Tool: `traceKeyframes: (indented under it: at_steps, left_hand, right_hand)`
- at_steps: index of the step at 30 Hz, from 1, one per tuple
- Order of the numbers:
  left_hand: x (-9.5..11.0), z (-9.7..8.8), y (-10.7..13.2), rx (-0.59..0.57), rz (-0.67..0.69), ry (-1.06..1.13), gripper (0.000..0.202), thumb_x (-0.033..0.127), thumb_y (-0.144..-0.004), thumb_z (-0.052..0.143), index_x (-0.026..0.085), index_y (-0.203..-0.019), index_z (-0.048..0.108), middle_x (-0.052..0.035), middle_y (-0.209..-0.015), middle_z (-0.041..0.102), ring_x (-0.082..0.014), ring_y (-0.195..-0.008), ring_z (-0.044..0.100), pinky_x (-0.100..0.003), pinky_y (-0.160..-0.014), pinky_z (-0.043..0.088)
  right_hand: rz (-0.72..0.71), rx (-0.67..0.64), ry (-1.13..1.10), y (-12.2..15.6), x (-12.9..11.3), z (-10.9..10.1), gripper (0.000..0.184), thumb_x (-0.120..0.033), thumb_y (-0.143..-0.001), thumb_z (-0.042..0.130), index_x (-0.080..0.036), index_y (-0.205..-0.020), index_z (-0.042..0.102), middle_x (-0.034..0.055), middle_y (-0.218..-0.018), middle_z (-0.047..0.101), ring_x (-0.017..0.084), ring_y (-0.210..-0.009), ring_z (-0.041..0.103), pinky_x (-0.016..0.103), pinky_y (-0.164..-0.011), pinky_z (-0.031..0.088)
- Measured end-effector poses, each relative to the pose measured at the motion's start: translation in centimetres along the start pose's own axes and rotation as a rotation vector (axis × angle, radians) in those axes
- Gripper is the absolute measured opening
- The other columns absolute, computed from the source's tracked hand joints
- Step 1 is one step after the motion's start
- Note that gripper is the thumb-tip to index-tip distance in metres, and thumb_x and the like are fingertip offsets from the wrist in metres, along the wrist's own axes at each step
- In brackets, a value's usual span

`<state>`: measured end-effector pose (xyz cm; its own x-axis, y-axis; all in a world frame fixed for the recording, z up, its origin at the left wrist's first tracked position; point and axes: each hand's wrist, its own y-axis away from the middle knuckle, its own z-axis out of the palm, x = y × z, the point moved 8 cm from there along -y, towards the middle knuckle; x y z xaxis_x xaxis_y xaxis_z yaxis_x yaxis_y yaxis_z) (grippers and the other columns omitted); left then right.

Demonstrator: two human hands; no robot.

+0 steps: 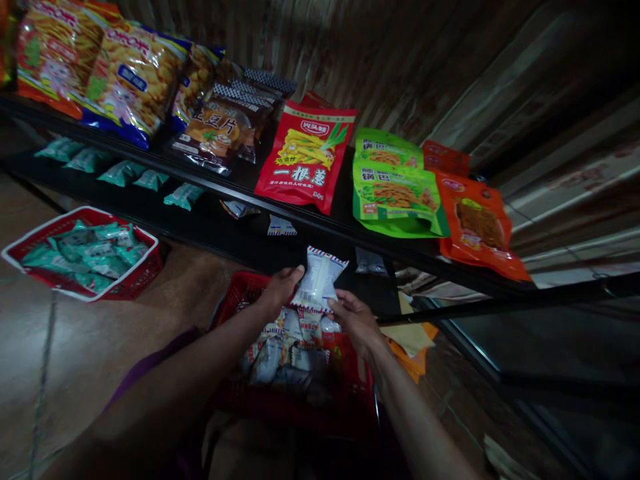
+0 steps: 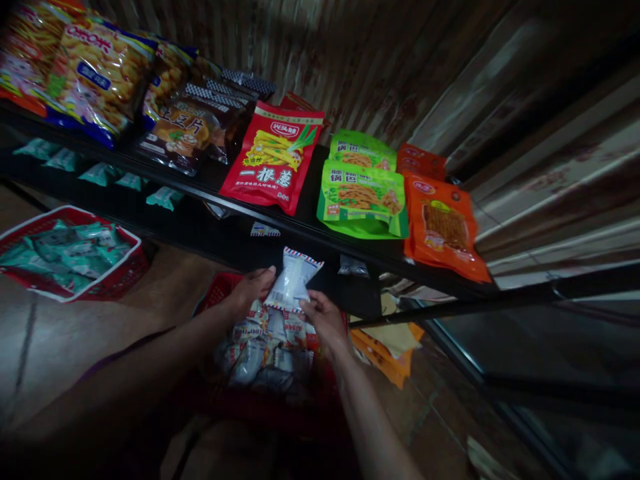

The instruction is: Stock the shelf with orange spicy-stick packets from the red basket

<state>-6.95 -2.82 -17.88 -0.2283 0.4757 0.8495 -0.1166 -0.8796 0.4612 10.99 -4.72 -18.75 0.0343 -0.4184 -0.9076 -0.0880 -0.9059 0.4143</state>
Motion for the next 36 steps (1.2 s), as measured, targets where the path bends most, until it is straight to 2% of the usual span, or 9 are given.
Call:
traceKeyframes:
  at_steps: [3, 8, 16, 19, 22, 30, 36]
  left_hand:
    - [-0.6, 1.1, 0.9, -0.083, -0.09, 0.156, 0.04, 0.048, -0.077, 0.057, 0.012, -0.095, 0.062, -0.0068, -0.083, 0.068, -0.0176, -0.076, 0.064, -0.028, -0.071, 0.049]
    - [-1.2, 1.3, 1.0, -0.086, -0.087, 0.253, 0.04, 0.044, -0.066, 0.071, 0.013, -0.09, 0.063, -0.0035, -0.073, 0.066, -0.0119, -0.058, 0.058, -0.022, -0.055, 0.044]
    - [-1.7, 1.3, 0.0, -0.121, -0.166, 0.313, 0.037, 0.039, -0.071, 0.068, 0.013, -0.097, 0.062, -0.0063, -0.077, 0.067, -0.0149, -0.058, 0.061, -0.027, -0.057, 0.049]
    - [-1.3, 1.1, -0.2, -0.068, -0.123, 0.332, 0.037, 0.038, -0.068, 0.071, 0.013, -0.095, 0.062, -0.0059, -0.075, 0.067, -0.0154, -0.057, 0.061, -0.029, -0.056, 0.05]
    - [-1.0, 0.9, -0.2, -0.002, -0.083, 0.369, 0.036, 0.036, -0.065, 0.073, 0.014, -0.091, 0.061, -0.005, -0.074, 0.067, -0.0158, -0.057, 0.061, -0.03, -0.057, 0.05]
    - [-0.5, 0.9, -0.3, 0.053, -0.002, 0.502, 0.035, 0.034, -0.063, 0.075, 0.014, -0.089, 0.062, -0.0054, -0.074, 0.067, -0.0164, -0.061, 0.061, -0.033, -0.065, 0.051]
    - [-0.9, 0.8, 0.0, 0.087, 0.004, 0.481, 0.036, 0.036, -0.064, 0.073, 0.014, -0.09, 0.061, -0.005, -0.072, 0.066, -0.0164, -0.061, 0.061, -0.033, -0.064, 0.052]
  right_hand:
    - [-0.033, -0.043, 0.056, 1.8, 0.3, 0.3, 0.045, -0.042, -0.055, 0.076, -0.018, -0.092, 0.064, -0.0009, -0.072, 0.065, 0.012, -0.062, 0.058, 0.025, -0.06, 0.048]
    - [-0.016, -0.103, 0.05, 1.9, 0.7, 1.3, 0.045, -0.041, -0.057, 0.074, -0.019, -0.094, 0.064, -0.0004, -0.073, 0.065, 0.013, -0.061, 0.057, 0.025, -0.058, 0.045]
    - [0.01, -0.212, 0.054, 2.1, 0.0, 2.7, 0.045, -0.039, -0.057, 0.073, -0.019, -0.097, 0.063, -0.0005, -0.073, 0.066, 0.014, -0.067, 0.058, 0.026, -0.066, 0.044]
    - [0.011, -0.199, 0.038, 2.1, -0.2, 2.5, 0.05, -0.039, -0.057, 0.073, -0.02, -0.102, 0.061, -0.0007, -0.075, 0.065, 0.014, -0.068, 0.058, 0.027, -0.066, 0.044]
    - [0.009, -0.19, 0.018, 2.1, -0.4, 2.4, 0.045, -0.038, -0.057, 0.073, -0.019, -0.096, 0.062, -0.0001, -0.076, 0.066, 0.013, -0.066, 0.057, 0.026, -0.065, 0.043]
    - [-0.02, -0.129, -0.017, 2.8, -1.3, 1.2, 0.031, -0.036, -0.057, 0.071, -0.019, -0.082, 0.063, -0.0013, -0.067, 0.062, 0.012, -0.06, 0.054, 0.026, -0.059, 0.041]
    - [-0.072, -0.16, 0.048, 2.2, -1.2, 1.0, 0.025, -0.033, -0.06, 0.067, -0.017, -0.079, 0.062, -0.0016, -0.063, 0.061, 0.011, -0.056, 0.053, 0.025, -0.058, 0.041]
